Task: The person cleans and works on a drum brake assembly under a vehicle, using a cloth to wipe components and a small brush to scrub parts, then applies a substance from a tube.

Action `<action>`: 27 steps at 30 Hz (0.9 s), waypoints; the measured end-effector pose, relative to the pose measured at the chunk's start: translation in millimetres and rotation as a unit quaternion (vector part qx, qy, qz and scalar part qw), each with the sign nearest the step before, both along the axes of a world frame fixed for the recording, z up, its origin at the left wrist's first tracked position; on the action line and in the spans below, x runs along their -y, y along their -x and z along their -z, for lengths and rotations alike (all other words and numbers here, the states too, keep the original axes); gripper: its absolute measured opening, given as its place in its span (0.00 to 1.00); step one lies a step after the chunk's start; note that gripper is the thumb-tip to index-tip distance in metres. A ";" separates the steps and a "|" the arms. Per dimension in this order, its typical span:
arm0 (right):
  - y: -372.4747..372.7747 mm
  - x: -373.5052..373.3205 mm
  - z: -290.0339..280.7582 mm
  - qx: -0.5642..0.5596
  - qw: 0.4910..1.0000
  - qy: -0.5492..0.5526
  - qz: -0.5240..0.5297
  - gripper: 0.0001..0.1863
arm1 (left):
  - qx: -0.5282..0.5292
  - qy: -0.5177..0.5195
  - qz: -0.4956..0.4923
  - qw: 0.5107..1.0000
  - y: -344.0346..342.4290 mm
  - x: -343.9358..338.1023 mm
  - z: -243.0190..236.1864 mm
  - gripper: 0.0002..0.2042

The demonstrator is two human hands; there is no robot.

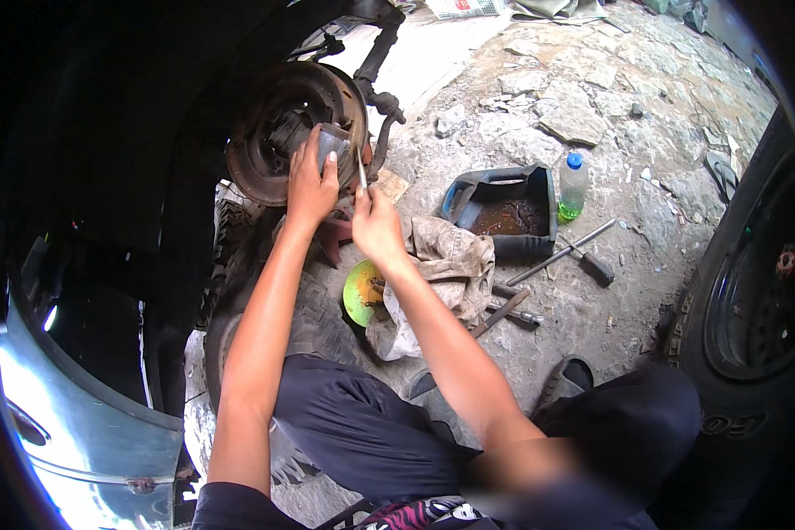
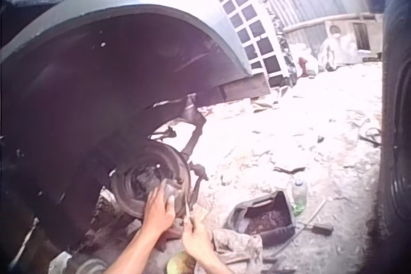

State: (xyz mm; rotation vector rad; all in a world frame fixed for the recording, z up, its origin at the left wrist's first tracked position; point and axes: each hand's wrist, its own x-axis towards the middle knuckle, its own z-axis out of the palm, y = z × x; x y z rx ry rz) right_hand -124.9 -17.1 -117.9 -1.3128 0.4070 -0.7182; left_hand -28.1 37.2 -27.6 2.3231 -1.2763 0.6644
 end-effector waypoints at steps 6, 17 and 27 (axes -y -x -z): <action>-15.9 21.8 -10.7 -0.004 0.999 -0.007 0.031 0.19 | -0.010 0.000 0.009 1.000 1.6 3.5 1.3 0.28; 2.0 -12.9 -6.5 -0.033 0.999 -0.011 0.021 0.17 | -0.007 -0.001 0.001 1.000 1.9 1.9 1.5 0.27; -4.7 5.3 -6.3 0.010 0.999 -0.001 0.033 0.19 | 0.001 0.000 0.001 1.000 0.5 1.4 1.3 0.27</action>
